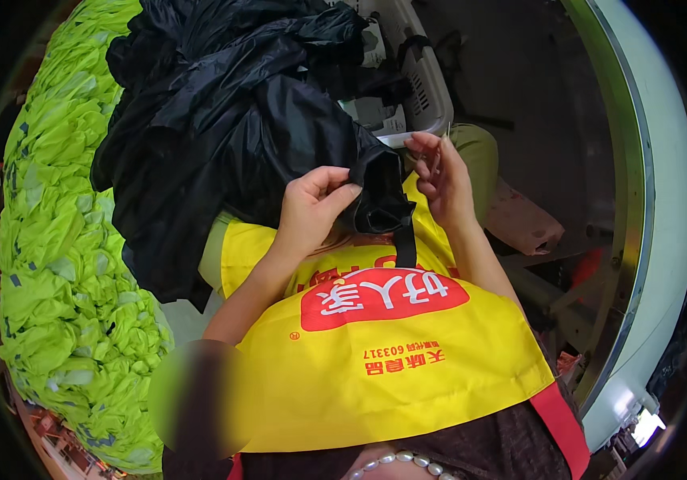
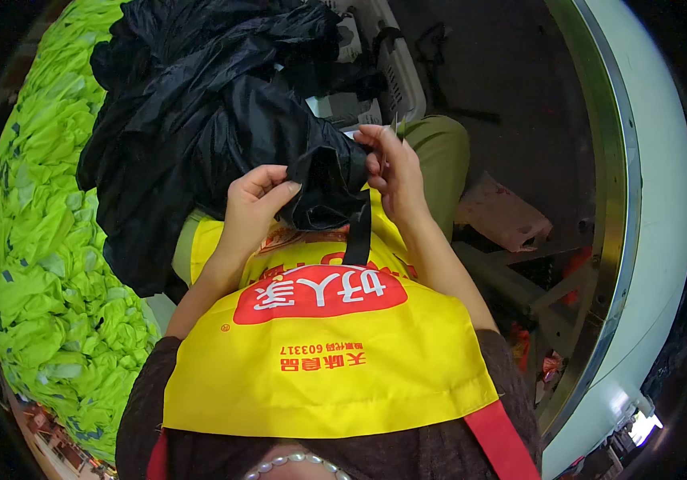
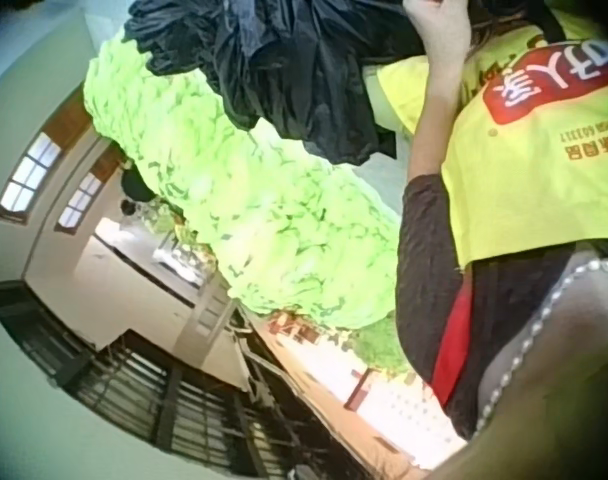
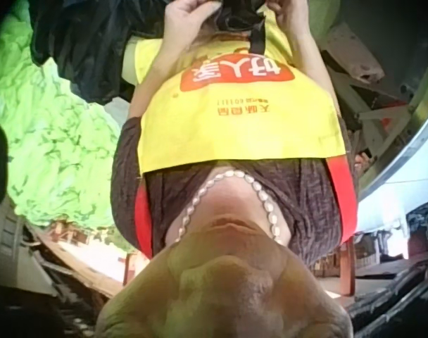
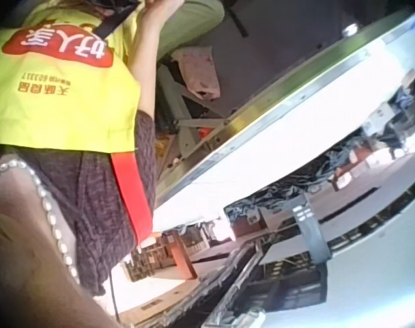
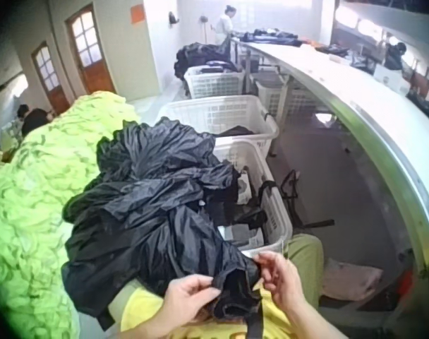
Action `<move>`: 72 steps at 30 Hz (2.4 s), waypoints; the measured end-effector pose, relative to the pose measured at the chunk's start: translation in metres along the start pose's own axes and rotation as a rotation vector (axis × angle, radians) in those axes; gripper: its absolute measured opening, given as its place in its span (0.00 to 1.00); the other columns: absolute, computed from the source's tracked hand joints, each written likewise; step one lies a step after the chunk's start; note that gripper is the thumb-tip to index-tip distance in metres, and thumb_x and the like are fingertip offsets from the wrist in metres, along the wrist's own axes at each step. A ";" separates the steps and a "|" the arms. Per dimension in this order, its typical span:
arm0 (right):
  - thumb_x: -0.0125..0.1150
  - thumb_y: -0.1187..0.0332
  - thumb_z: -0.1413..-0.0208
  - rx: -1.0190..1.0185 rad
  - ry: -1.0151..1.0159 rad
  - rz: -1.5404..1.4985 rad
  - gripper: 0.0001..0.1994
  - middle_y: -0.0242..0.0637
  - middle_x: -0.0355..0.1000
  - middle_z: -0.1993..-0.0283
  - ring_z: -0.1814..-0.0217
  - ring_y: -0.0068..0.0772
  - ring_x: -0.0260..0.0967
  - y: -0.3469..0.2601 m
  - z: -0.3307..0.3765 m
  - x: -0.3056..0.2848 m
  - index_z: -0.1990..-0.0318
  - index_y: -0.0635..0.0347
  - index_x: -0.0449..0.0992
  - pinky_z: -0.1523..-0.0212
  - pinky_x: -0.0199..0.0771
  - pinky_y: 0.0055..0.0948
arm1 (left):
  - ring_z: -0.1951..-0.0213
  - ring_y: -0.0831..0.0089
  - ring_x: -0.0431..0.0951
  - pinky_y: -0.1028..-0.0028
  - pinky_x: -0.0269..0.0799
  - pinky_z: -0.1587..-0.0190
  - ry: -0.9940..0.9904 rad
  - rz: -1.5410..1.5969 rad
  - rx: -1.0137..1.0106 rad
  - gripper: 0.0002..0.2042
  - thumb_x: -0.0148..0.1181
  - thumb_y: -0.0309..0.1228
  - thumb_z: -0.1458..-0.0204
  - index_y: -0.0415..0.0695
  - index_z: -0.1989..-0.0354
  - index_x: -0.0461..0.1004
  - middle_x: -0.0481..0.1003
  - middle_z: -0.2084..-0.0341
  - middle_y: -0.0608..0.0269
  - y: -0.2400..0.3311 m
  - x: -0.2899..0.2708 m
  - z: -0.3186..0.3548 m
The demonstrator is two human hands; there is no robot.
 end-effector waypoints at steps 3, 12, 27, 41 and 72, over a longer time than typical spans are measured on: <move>0.61 0.63 0.54 -0.198 -0.037 0.590 0.21 0.32 0.69 0.56 0.72 0.17 0.59 -0.003 0.017 0.006 0.52 0.61 0.69 0.73 0.57 0.15 | 0.71 0.86 0.70 0.85 0.66 0.66 0.024 0.040 0.024 0.07 0.58 0.23 0.52 0.35 0.65 0.73 0.73 0.75 0.70 0.000 0.001 -0.004; 0.51 0.83 0.59 -0.476 0.076 1.161 0.12 0.36 0.72 0.72 0.68 0.21 0.68 -0.006 -0.005 -0.022 0.64 0.65 0.73 0.64 0.66 0.19 | 0.75 0.77 0.69 0.82 0.64 0.69 -0.038 -0.400 0.457 0.01 0.56 0.21 0.53 0.37 0.71 0.72 0.69 0.79 0.65 0.019 -0.046 0.006; 0.60 0.84 0.67 -0.889 -0.060 1.187 0.14 0.42 0.70 0.72 0.71 0.37 0.69 -0.032 0.011 -0.011 0.67 0.64 0.73 0.69 0.68 0.23 | 0.69 0.63 0.72 0.71 0.68 0.66 -0.208 -0.732 0.607 0.19 0.71 0.31 0.70 0.40 0.66 0.75 0.73 0.72 0.59 0.051 -0.035 0.033; 0.61 0.77 0.56 -0.252 -0.294 1.009 0.09 0.36 0.72 0.71 0.70 0.24 0.68 -0.007 0.017 -0.001 0.65 0.65 0.73 0.67 0.67 0.21 | 0.71 0.80 0.71 0.81 0.66 0.66 -0.087 -0.484 0.350 0.06 0.52 0.27 0.49 0.38 0.69 0.73 0.72 0.76 0.67 0.050 -0.005 -0.036; 0.60 0.67 0.49 -0.162 -0.267 0.568 0.08 0.28 0.69 0.69 0.67 0.17 0.64 -0.003 0.005 0.004 0.64 0.61 0.74 0.65 0.63 0.19 | 0.65 0.74 0.78 0.79 0.74 0.59 -0.532 0.468 -0.475 0.10 0.55 0.25 0.51 0.36 0.61 0.75 0.76 0.66 0.58 0.023 -0.007 -0.025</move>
Point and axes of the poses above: each hand's wrist, its own z-axis away from the middle knuckle, its own x-axis out of the palm, y = z × x, the point moved 2 cm from there along -z, towards the middle knuckle
